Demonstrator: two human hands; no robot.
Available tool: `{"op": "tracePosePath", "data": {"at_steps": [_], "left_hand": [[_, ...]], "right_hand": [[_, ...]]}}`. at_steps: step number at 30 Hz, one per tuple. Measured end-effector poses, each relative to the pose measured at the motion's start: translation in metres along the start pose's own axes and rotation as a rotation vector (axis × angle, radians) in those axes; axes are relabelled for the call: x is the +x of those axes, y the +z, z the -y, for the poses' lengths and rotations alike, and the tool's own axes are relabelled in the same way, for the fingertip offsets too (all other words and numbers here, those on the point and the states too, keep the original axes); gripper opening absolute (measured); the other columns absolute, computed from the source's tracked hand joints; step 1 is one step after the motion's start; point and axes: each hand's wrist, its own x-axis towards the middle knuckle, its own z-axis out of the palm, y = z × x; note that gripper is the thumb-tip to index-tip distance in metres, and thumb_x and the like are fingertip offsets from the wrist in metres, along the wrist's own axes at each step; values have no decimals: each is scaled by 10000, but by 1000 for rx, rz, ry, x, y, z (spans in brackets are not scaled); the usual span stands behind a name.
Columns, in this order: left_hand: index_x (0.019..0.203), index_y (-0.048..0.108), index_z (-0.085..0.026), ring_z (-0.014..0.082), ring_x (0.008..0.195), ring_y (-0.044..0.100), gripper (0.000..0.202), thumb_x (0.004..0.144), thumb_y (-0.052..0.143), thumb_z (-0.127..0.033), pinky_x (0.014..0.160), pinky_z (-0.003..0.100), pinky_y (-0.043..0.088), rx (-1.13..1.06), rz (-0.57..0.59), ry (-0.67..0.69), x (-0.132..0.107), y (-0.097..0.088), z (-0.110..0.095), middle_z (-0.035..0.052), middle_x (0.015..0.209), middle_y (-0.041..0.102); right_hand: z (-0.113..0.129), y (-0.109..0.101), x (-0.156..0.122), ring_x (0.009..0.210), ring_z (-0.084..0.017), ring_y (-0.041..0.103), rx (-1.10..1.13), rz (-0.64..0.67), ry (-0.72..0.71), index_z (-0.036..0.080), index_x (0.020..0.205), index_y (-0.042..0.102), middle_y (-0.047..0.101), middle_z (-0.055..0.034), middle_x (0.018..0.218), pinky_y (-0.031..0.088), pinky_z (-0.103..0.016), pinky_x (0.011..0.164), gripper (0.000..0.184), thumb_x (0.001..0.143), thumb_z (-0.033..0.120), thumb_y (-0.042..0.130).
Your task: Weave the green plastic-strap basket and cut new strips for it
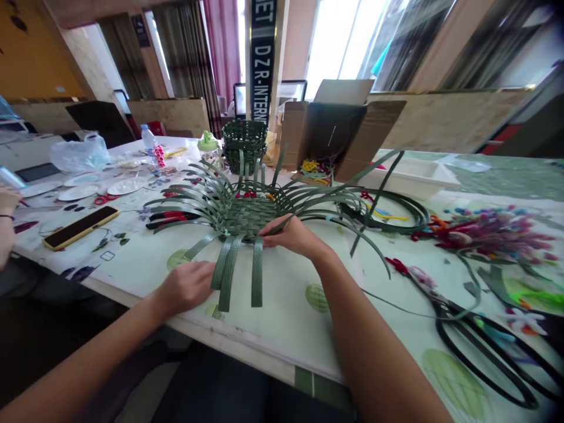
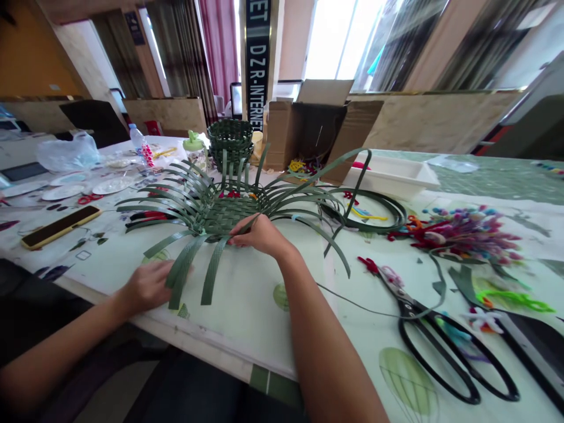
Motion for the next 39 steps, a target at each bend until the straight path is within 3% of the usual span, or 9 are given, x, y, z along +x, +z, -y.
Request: {"op": "tracePosePath", "data": {"at_steps": [2, 5, 8, 13, 17, 21, 25, 29, 39], "left_hand": [[846, 634, -241, 145, 560, 592, 107, 769, 568, -206, 546, 270, 477, 290, -265, 24, -7, -23, -3, 31, 705, 682], [793, 608, -250, 119, 572, 572, 87, 787, 530, -211, 566, 252, 465, 367, -531, -254, 14, -63, -23, -19, 656, 639], [918, 632, -201, 95, 726, 578, 150, 809, 529, -205, 705, 236, 461, 298, -579, -136, 71, -87, -29, -7, 823, 656], [965, 708, -202, 160, 828, 603, 311, 701, 569, -116, 744, 256, 424, 65, 389, -99, 169, -56, 23, 10, 918, 699], [776, 740, -188, 134, 607, 535, 293, 567, 599, -40, 587, 226, 380, -128, 798, -146, 191, -13, 53, -6, 685, 686], [666, 712, -174, 114, 518, 461, 196, 576, 583, -56, 527, 228, 338, -171, 819, -129, 184, 6, 48, -23, 567, 621], [876, 693, -176, 146, 659, 519, 311, 599, 592, -75, 592, 240, 363, -144, 685, -14, 182, 10, 41, 12, 783, 664], [827, 708, -168, 152, 694, 548, 285, 607, 574, -47, 641, 241, 387, -57, 700, 86, 184, 12, 40, 29, 807, 668], [821, 707, -160, 135, 745, 523, 165, 758, 556, -135, 694, 214, 341, 238, 571, 57, 160, -17, 32, 8, 771, 669]], "right_hand": [[3, 1, -1, 538, -113, 586, 0, -1, -24, 124, 706, 684, 643, -16, 586, 498, -232, 512, 180, 583, 243, 739], [6, 2, -3, 534, -106, 580, 14, 10, -48, 130, 678, 666, 622, -5, 576, 499, -230, 514, 139, 632, 258, 697], [8, 3, -4, 529, -110, 581, -21, -4, -59, 131, 647, 639, 599, 0, 555, 487, -228, 501, 135, 652, 261, 672], [9, 5, -4, 492, -102, 560, -90, -7, -113, 135, 624, 608, 559, 17, 530, 439, -214, 463, 122, 675, 245, 622], [9, 3, -2, 479, -99, 537, -122, -26, -109, 138, 650, 621, 555, 23, 522, 423, -214, 454, 133, 653, 268, 646], [5, 2, 0, 479, -99, 529, -127, -26, -113, 139, 654, 636, 561, 25, 520, 425, -217, 459, 136, 638, 271, 665], [1, 3, 2, 471, -98, 521, -87, -49, -126, 142, 680, 661, 571, 25, 524, 428, -223, 457, 136, 626, 265, 687], [2, 4, 2, 466, -97, 514, -92, -45, -127, 141, 670, 661, 560, 24, 514, 434, -227, 455, 127, 625, 257, 685], [-2, 0, 2, 542, -111, 561, -139, 1, -112, 141, 720, 652, 610, 3, 592, 452, -223, 506, 161, 621, 266, 669]]}}
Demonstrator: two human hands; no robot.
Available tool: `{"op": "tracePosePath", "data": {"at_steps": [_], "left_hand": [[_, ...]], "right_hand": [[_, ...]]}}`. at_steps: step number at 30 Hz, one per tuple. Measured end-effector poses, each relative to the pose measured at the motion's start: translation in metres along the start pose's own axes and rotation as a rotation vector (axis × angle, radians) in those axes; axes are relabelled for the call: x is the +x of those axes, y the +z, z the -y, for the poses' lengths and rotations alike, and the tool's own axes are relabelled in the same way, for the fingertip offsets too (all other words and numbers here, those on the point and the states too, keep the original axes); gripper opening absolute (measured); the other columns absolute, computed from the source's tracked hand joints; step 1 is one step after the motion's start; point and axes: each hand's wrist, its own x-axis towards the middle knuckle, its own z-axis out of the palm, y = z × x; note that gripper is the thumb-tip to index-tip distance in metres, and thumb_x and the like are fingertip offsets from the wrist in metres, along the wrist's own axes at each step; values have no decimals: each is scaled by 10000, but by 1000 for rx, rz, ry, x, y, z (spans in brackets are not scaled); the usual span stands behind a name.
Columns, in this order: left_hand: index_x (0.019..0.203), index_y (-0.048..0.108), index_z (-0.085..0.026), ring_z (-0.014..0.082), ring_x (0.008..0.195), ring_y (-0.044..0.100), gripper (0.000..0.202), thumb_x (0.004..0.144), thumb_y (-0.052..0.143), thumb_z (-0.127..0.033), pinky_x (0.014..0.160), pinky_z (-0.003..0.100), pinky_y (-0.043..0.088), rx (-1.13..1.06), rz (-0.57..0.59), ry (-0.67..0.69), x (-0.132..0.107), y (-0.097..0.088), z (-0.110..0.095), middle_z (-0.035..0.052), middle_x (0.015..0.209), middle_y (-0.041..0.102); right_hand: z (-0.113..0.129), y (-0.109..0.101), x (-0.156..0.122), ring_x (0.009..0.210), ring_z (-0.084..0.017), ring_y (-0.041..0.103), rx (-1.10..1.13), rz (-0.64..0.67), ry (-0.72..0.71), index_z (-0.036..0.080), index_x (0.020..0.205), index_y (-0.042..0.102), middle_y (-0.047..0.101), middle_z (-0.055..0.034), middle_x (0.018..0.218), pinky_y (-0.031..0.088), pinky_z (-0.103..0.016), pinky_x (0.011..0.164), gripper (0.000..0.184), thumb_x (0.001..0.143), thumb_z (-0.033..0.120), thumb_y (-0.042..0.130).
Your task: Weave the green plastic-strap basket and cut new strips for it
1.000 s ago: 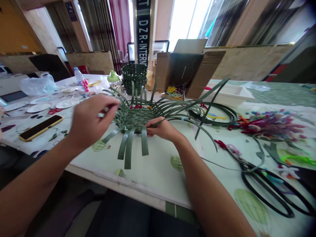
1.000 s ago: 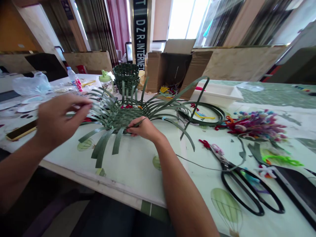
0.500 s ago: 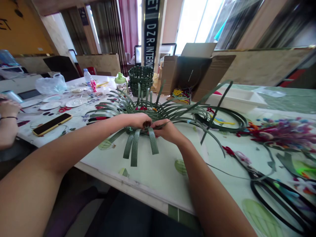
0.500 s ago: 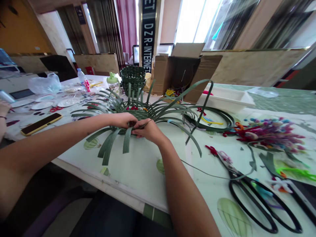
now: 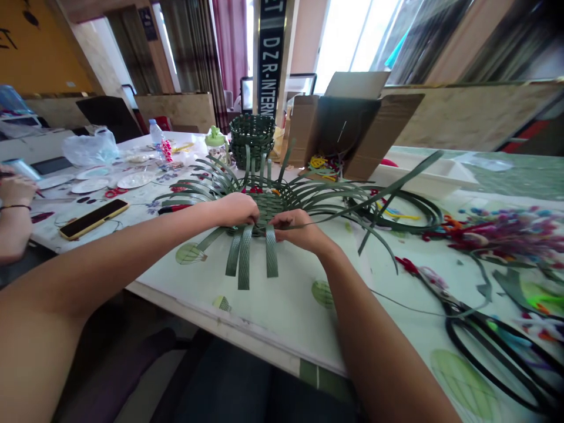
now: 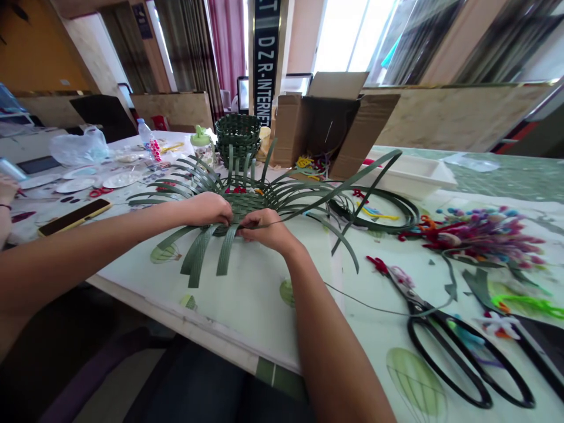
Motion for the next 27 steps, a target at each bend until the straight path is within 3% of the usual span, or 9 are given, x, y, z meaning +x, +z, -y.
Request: {"op": "tracePosePath", "data": {"at_steps": [6, 10, 14, 19, 27], "left_hand": [[726, 677, -144, 150, 686, 514, 136, 752, 547, -113, 654, 240, 340, 127, 76, -22, -7, -13, -6, 37, 710, 644], [734, 674, -122, 176, 673, 535, 152, 728, 524, -102, 645, 272, 364, 138, 127, -125, -1, -20, -12, 84, 739, 649], [703, 676, -123, 194, 653, 571, 158, 701, 519, -103, 623, 277, 396, 62, 147, -249, 7, -22, -17, 93, 691, 652], [699, 678, -113, 162, 479, 559, 170, 681, 511, -85, 542, 246, 427, -72, 189, -414, 19, -21, -20, 50, 507, 599], [755, 677, -90, 186, 568, 618, 135, 683, 563, -77, 613, 250, 466, -162, 139, -571, 27, -16, -29, 74, 579, 635]], "right_hand": [[-4, 0, 2, 532, -111, 541, -50, 24, -13, 131, 701, 637, 594, -5, 577, 409, -211, 474, 187, 636, 304, 667], [-4, 3, 3, 528, -97, 508, -141, -14, -51, 132, 669, 623, 577, 7, 566, 367, -196, 462, 135, 642, 262, 646], [1, 4, 3, 523, -88, 481, -256, -32, -75, 125, 671, 646, 566, 14, 559, 339, -189, 460, 87, 647, 200, 609], [6, 2, 0, 497, -91, 514, -254, -6, -48, 123, 671, 660, 576, 11, 528, 363, -183, 458, 94, 665, 157, 572], [9, 5, 1, 492, -104, 550, -243, -20, -13, 131, 606, 626, 581, 7, 506, 380, -187, 456, 91, 652, 124, 547]]}}
